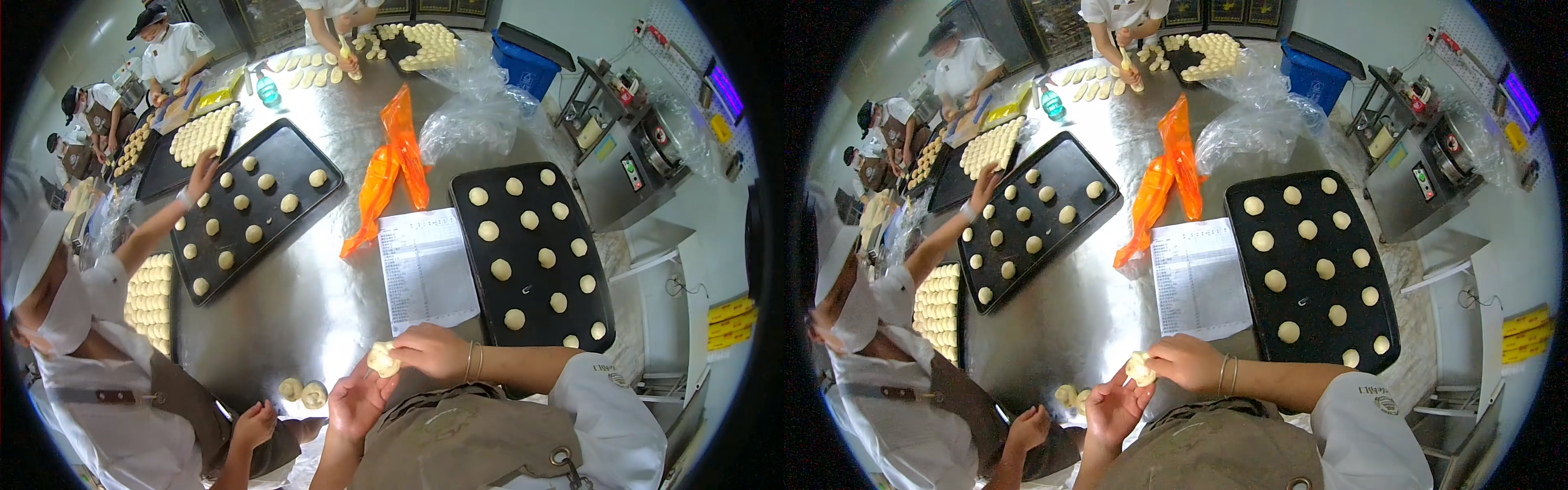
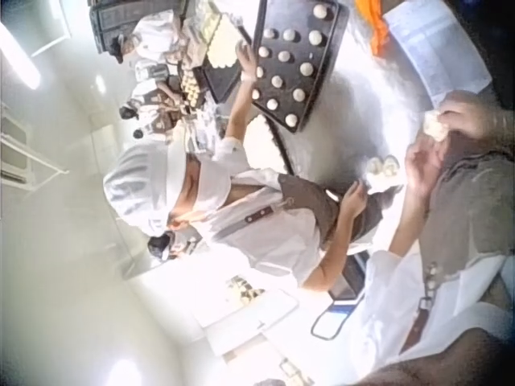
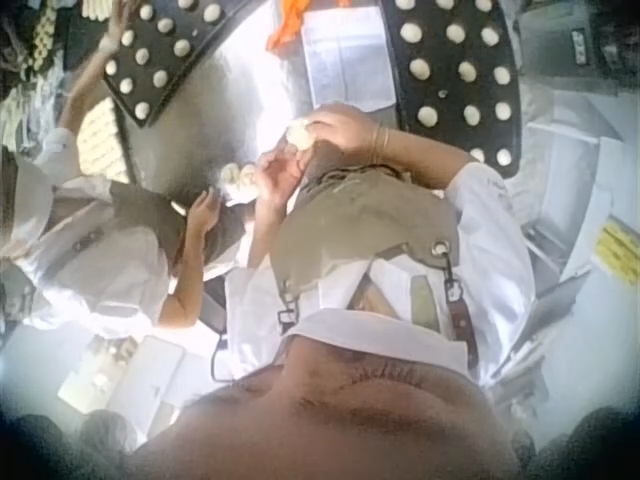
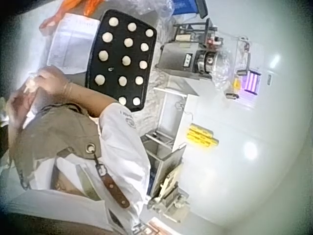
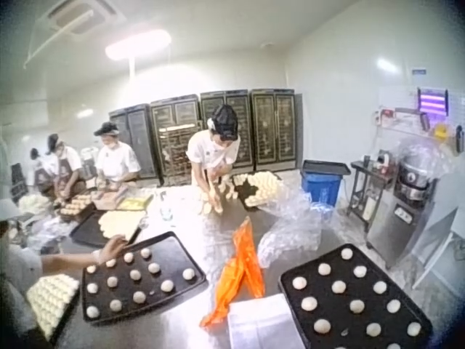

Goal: Shape pieces of dough into rounds and arrange them onto a baking tray.

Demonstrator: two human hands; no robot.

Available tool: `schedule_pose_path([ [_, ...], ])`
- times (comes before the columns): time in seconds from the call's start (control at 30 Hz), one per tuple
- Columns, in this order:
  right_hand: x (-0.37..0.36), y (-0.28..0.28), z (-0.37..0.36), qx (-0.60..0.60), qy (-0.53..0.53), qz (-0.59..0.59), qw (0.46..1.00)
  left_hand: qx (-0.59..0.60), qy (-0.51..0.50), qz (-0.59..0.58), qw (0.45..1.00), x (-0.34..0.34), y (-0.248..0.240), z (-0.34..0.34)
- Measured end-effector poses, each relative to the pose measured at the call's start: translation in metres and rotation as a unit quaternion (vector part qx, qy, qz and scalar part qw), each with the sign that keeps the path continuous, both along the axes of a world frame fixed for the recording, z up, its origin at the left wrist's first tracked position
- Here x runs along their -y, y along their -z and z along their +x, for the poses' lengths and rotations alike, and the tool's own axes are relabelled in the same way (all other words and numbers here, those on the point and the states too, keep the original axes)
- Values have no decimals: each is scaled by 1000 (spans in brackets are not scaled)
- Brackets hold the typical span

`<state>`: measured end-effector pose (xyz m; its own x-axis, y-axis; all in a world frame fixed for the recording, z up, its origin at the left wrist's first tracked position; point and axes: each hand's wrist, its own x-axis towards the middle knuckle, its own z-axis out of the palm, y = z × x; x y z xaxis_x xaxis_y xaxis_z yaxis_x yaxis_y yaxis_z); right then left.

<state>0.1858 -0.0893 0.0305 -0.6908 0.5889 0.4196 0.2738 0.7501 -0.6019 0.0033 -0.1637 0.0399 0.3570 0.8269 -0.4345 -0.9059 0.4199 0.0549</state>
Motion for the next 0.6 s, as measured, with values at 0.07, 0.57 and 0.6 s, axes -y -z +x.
schedule_pose_path([
  [0.07, -3, -4, 6, -23, 6, 12, 1000, -176, 99, 50, 978, -1, -10, 4],
  [0.57, -7, -8, -4, 33, -101, -624, 774, -804, -149, 394, 421, 22, 17, 8],
  [0.6, -6, -6, -4, 9, -106, -654, 749, -792, -158, 410, 424, 24, 17, 6],
])
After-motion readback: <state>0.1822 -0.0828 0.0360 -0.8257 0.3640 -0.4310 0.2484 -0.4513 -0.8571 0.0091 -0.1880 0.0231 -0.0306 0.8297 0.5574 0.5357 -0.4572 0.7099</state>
